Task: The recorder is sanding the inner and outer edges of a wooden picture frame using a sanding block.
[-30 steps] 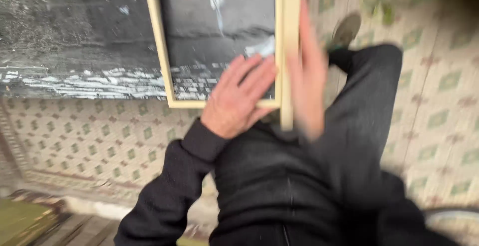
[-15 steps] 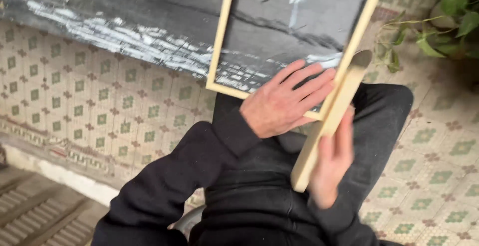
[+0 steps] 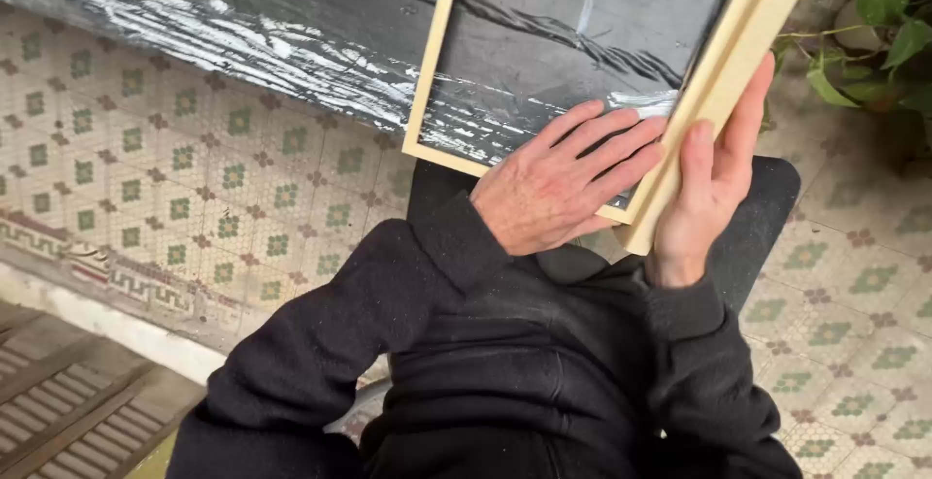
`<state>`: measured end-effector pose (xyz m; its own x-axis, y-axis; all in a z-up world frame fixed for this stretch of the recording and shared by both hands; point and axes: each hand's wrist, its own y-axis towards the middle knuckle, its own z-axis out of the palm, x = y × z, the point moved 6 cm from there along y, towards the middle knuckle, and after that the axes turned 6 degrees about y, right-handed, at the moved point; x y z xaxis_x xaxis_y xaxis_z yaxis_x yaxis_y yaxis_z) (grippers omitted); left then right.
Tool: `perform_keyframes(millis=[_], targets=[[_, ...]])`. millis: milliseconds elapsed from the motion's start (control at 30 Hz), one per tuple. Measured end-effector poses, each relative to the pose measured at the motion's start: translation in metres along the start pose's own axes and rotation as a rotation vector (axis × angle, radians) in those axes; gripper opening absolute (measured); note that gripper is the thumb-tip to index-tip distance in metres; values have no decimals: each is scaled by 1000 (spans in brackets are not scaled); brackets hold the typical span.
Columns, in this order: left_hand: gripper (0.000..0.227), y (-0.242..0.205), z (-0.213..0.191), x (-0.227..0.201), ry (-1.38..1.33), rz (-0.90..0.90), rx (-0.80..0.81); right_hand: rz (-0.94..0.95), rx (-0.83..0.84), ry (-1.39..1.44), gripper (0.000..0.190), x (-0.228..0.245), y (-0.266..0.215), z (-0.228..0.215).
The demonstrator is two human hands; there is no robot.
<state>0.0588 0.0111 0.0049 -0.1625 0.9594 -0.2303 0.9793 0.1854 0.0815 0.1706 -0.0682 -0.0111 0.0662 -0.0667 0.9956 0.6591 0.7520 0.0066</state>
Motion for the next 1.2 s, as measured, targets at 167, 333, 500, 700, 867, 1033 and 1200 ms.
perform_keyframes(millis=[167, 333, 500, 700, 867, 1033, 1200], targets=[[96, -1, 0, -1, -24, -9, -79, 36, -5, 19, 66, -18, -82, -8], [96, -1, 0, -2, -49, -14, -21, 73, -51, -54, 67, -5, -35, -5], [106, 14, -14, 10, -108, 5, -25, 24, -18, -65, 69, -10, -57, -6], [115, 21, -24, 12, -54, 45, 102, -234, 48, -127, 60, -15, 112, -14], [117, 24, -18, 16, -151, 43, 48, 29, -43, -214, 68, -34, 0, -20], [119, 29, -24, 15, -178, 34, 135, -9, -4, -68, 66, -16, 67, -14], [118, 32, -30, 18, -185, 30, 194, -154, 23, -11, 66, -10, 179, -9]])
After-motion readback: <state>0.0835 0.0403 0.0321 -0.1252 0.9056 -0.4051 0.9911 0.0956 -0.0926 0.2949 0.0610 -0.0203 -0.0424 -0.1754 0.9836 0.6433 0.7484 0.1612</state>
